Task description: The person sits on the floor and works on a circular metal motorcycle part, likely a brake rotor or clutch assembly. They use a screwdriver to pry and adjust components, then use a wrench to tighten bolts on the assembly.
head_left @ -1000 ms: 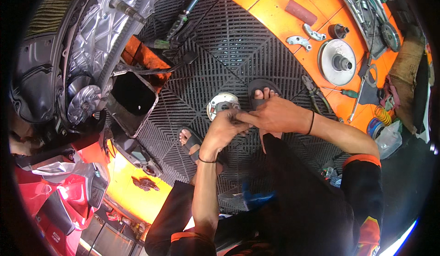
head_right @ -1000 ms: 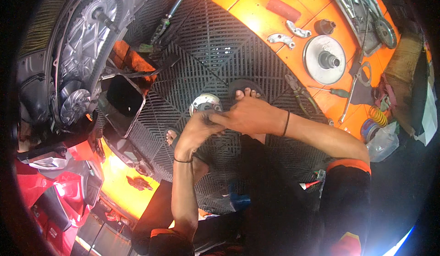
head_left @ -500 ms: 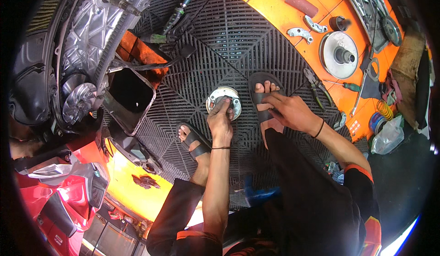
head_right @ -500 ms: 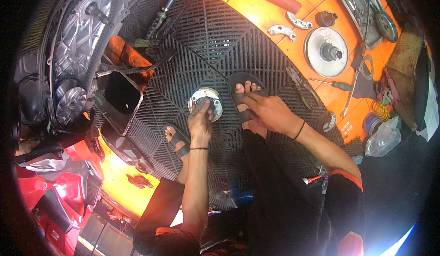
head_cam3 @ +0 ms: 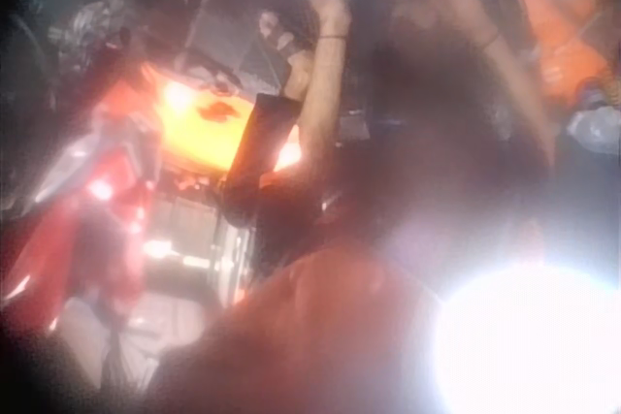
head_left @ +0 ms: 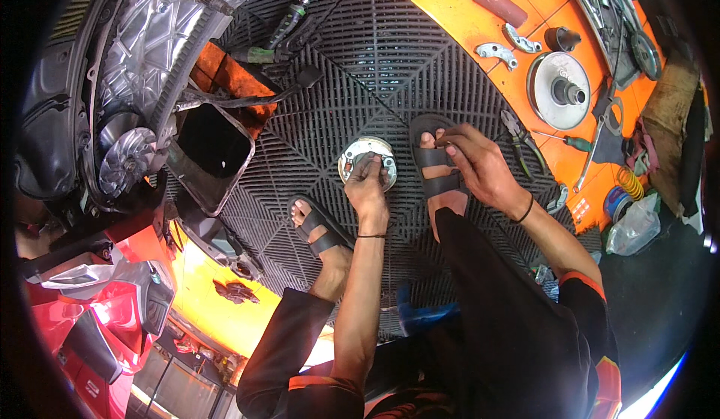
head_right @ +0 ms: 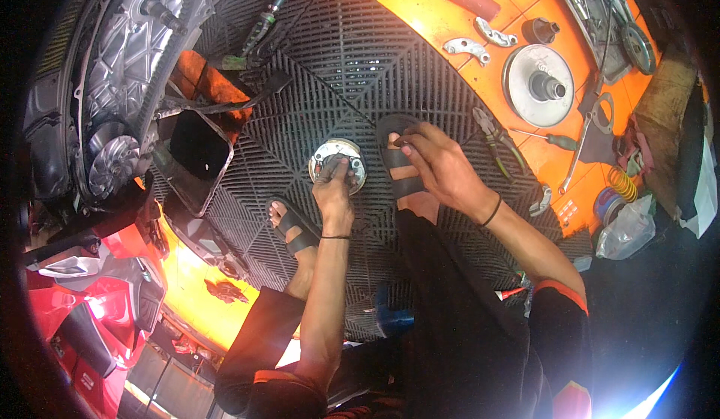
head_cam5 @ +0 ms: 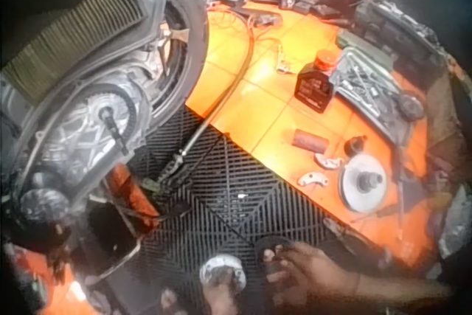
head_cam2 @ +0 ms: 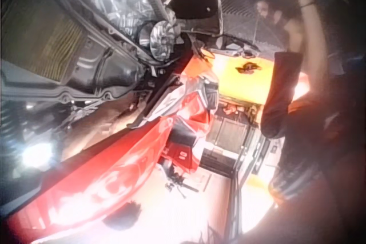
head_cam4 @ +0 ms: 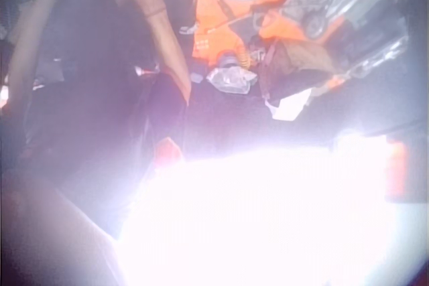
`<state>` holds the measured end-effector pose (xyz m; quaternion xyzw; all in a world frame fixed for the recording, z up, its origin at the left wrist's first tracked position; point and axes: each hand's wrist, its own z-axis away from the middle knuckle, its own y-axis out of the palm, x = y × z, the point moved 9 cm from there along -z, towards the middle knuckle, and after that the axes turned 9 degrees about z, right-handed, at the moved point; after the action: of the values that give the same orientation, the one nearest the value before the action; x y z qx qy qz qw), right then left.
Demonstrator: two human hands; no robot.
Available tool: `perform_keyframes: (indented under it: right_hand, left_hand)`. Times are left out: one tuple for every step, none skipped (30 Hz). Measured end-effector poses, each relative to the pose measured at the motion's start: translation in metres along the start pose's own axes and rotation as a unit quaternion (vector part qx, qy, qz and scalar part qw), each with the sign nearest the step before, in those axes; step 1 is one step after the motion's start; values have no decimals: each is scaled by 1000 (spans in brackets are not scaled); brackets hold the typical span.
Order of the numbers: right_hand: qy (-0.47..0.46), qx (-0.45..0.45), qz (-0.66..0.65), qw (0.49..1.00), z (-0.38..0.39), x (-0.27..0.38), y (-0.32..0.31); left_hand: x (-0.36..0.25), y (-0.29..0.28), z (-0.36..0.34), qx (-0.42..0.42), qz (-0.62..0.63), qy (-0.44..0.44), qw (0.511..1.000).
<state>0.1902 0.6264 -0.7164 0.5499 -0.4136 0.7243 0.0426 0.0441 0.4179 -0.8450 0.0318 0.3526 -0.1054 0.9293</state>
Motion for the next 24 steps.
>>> perform_keyframes:
  right_hand:
    - [-39,-20,46,998,-3,8,-6]
    - [-67,-38,95,993,-5,14,-11]
    - [-40,-34,75,996,-8,8,-12]
    - [-1,-27,58,998,-10,0,-11]
    - [39,-20,41,998,-12,-9,-9]
    - [104,6,-22,994,-11,-24,0]
    - [168,31,-84,982,-10,-38,13]
    - [210,48,-151,965,-9,-48,26]
    - [226,56,-199,952,-8,-53,40]
    - [220,56,-252,941,-9,-53,54]
    - [245,60,-292,923,-7,-58,68]
    - [254,60,-354,898,-3,-59,81]
    - [240,57,-373,895,-3,-57,89]
    - [243,56,-384,889,-2,-57,97]
    - [254,60,-391,883,0,-58,104]
    - [240,65,-369,896,0,-56,106]
    - [156,51,-278,946,-5,-45,98]
    - [86,43,-183,978,-6,-33,93]
    - [14,34,-84,996,-5,-20,89]
    - [-25,68,-132,989,-2,-10,94]
    - [-68,76,-105,989,1,0,95]
    - [-111,85,-77,987,4,9,97]
    - [-155,97,-46,982,7,17,99]
    - [-191,108,-10,975,10,24,103]
  left_hand:
    - [-1,0,2,-9,-9,6,1000]
    - [-7,2,5,-3,-35,41,999]
    - [-12,3,10,-7,-62,74,995]
    - [-17,3,14,-10,-89,106,990]
    - [-24,5,18,-5,-146,146,978]
    - [-30,8,23,0,-202,184,962]
    - [-33,11,25,1,-256,210,944]
    - [-40,16,31,6,-296,265,918]
    - [-43,19,34,21,-264,299,917]
    - [-44,19,33,24,-238,306,921]
    - [-46,21,34,34,-210,321,923]
    - [-43,20,31,33,-198,302,932]
    - [-42,20,29,38,-184,292,938]
    - [-42,20,27,43,-169,281,944]
    - [-41,20,26,48,-155,271,949]
    - [-40,20,25,51,-155,261,951]
    - [-39,20,24,54,-155,250,954]
    - [-37,20,22,57,-155,239,957]
    - [-35,19,21,58,-137,228,962]
    - [-33,18,20,60,-119,216,967]
    - [-30,18,18,61,-102,205,972]
    - [-31,18,18,65,-91,221,969]
    - [-32,18,18,70,-80,237,966]
    - [-33,18,18,75,-69,252,962]
